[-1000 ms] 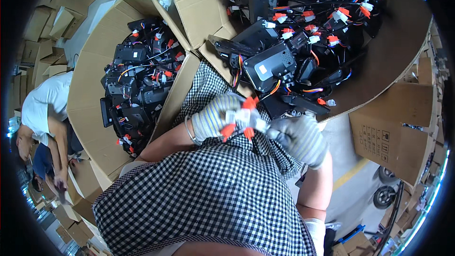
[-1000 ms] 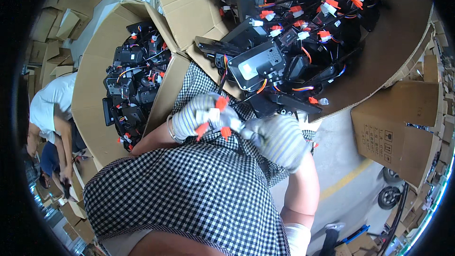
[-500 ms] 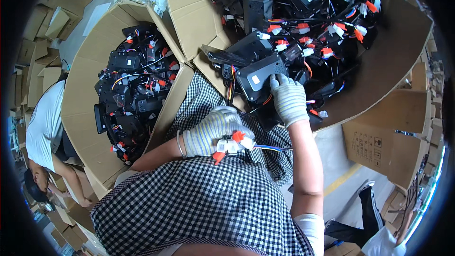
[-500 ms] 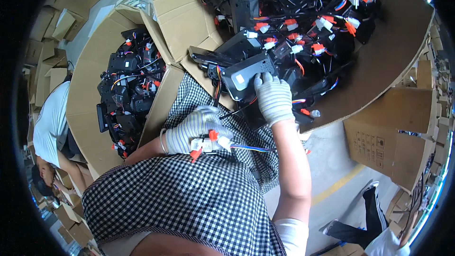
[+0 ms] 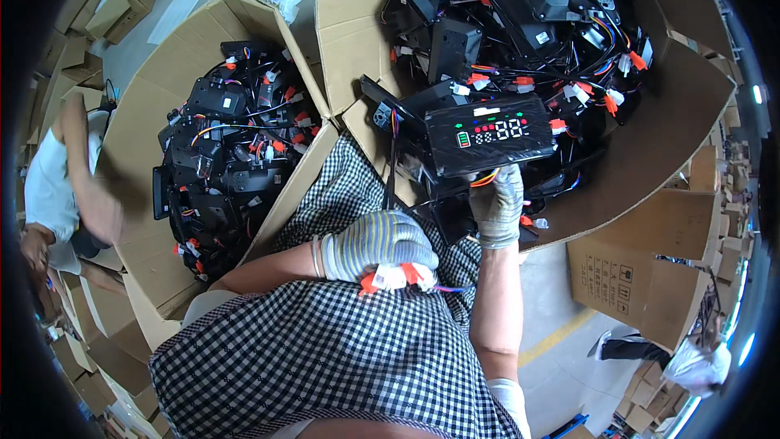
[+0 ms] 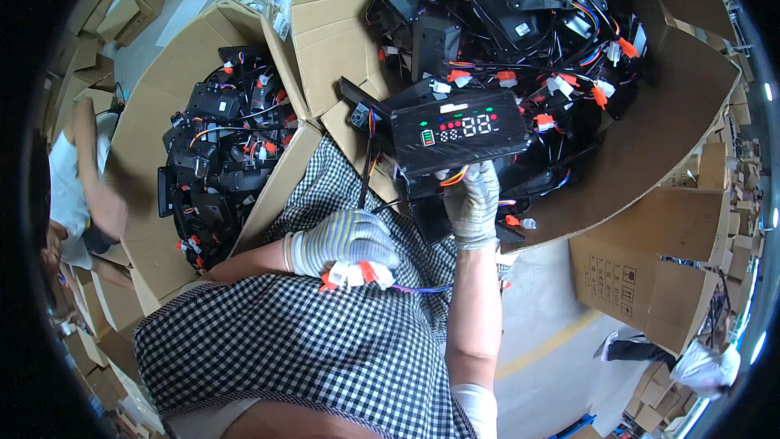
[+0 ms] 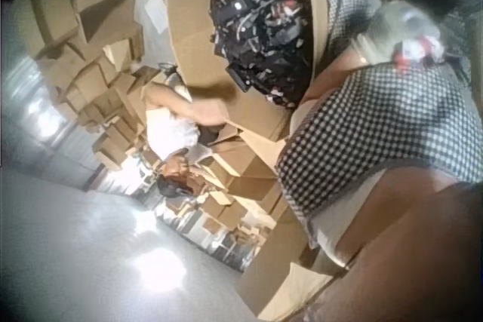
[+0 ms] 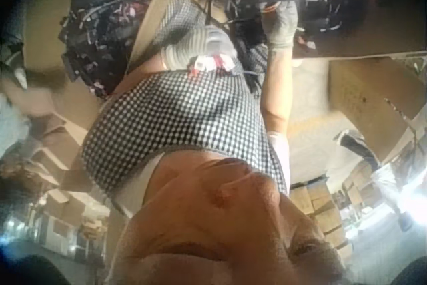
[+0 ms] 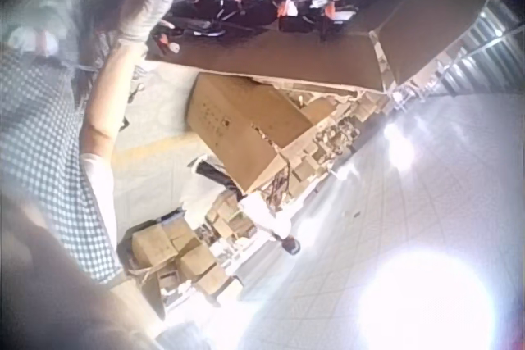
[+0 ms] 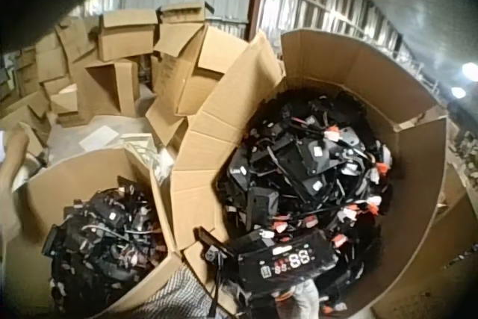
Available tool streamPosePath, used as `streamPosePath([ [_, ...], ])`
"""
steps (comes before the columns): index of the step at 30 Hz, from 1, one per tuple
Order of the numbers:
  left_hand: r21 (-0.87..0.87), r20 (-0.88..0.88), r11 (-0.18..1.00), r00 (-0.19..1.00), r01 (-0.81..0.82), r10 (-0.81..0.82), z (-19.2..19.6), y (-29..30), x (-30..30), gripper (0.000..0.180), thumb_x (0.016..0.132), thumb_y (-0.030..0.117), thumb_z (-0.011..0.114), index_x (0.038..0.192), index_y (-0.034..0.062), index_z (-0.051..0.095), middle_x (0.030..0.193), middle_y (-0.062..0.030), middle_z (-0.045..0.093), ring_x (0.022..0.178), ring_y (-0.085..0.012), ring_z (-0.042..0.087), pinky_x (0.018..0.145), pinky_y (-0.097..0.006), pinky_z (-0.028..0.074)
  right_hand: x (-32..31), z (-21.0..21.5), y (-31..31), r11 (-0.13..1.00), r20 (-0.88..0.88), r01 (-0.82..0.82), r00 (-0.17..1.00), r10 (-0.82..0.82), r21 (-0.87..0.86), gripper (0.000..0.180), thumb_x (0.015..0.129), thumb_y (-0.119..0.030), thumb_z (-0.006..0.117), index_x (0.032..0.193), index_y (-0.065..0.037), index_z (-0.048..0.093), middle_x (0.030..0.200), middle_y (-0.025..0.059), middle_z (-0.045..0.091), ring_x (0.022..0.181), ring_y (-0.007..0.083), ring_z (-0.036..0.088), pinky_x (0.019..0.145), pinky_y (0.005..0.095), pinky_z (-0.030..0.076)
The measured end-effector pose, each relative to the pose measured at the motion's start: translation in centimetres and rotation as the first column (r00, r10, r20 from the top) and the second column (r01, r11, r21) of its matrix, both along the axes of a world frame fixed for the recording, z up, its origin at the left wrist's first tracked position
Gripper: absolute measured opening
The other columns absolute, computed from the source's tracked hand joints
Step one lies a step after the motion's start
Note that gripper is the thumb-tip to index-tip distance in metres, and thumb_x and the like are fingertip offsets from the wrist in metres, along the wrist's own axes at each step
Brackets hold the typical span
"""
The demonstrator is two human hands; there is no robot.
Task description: Testing electronic control units by connecting cables and verifying status on a small integrated screen.
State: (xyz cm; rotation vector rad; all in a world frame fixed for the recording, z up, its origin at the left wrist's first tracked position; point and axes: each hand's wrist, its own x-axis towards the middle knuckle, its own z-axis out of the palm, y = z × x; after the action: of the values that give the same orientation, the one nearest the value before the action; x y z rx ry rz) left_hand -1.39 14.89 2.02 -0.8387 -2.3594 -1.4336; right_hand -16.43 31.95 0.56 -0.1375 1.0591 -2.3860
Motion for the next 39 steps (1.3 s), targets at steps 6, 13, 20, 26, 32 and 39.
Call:
streamPosePath([
  [6,0.09,0.29,0.975,0.942,-0.204,0.17,0.5,-0.6,0.5,0.032,0.073,0.015,0.068,0.104,0.0122,0.062,0.086,-0.0054,0.066,0.071,-0.0218,0.064,0.061,-0.03,0.051,1.6,-0.1,-0.3,0.704,-0.17,-0.152,0.915,0.365,0.694,0.027,0.09,-0.013,0.053,0.115,-0.002,0.056,0.104,0.0074,0.06,0.091,0.0197,0.058,0.082,0.0311,0.045],
  [13,0.193,0.43,0.942,0.886,-0.275,0.171,0.0,-1.9,0.5,0.027,0.082,0.009,0.061,0.108,0.0035,0.062,0.099,-0.0095,0.066,0.09,-0.0193,0.065,0.074,-0.03,0.052,6.9,9.8,1.4,0.396,0.031,-0.568,0.599,0.8,0.722,0.036,0.091,-0.035,0.054,0.107,-0.003,0.057,0.082,0.0112,0.06,0.072,0.0208,0.058,0.067,0.0332,0.046],
  [20,0.615,0.535,0.731,0.838,-0.295,-0.112,-2.0,-1.6,-2.9,0.032,0.079,0.012,0.063,0.11,0.0043,0.059,0.103,-0.0099,0.063,0.087,-0.0161,0.061,0.073,-0.028,0.049,-1.6,11.1,4.0,0.068,-0.599,0.726,0.507,0.62,0.685,0.013,0.082,-0.016,0.06,0.089,-0.005,0.064,0.093,0.013,0.062,0.081,0.0274,0.063,0.066,0.0366,0.051],
  [26,0.688,0.503,0.686,0.836,-0.236,-0.218,0.6,0.4,-4.6,0.03,0.082,0.016,0.061,0.11,0.0053,0.058,0.101,-0.0079,0.062,0.085,-0.0156,0.06,0.072,-0.029,0.049,-11.5,3.7,6.6,-0.265,-0.367,0.947,0.315,0.875,0.18,0.022,0.072,-0.025,0.066,0.089,-0.012,0.068,0.101,0.0088,0.057,0.091,0.0255,0.053,0.076,0.0369,0.043],
  [32,0.74,0.531,0.58,0.826,-0.341,-0.191,0.7,0.2,-2.9,0.029,0.085,0.02,0.06,0.11,0.0064,0.057,0.098,-0.0059,0.061,0.084,-0.0152,0.059,0.07,-0.029,0.048,-4.2,10.2,3.7,0.102,-0.587,0.868,0.238,0.774,0.486,0.01,0.071,-0.021,0.063,0.074,-0.012,0.066,0.081,0.007,0.059,0.081,0.0245,0.06,0.068,0.0381,0.049],
  [39,0.754,0.607,0.441,0.772,-0.486,-0.187,0.7,1.4,-1.5,0.028,0.088,0.025,0.058,0.109,0.0076,0.057,0.094,-0.0035,0.06,0.081,-0.0147,0.058,0.068,-0.029,0.048,7.2,7.5,-1.0,0.453,-0.68,0.532,0.382,0.626,0.715,0.011,0.078,-0.018,0.059,0.081,-0.007,0.061,0.082,0.0118,0.058,0.077,0.0287,0.059,0.065,0.0408,0.047],
])
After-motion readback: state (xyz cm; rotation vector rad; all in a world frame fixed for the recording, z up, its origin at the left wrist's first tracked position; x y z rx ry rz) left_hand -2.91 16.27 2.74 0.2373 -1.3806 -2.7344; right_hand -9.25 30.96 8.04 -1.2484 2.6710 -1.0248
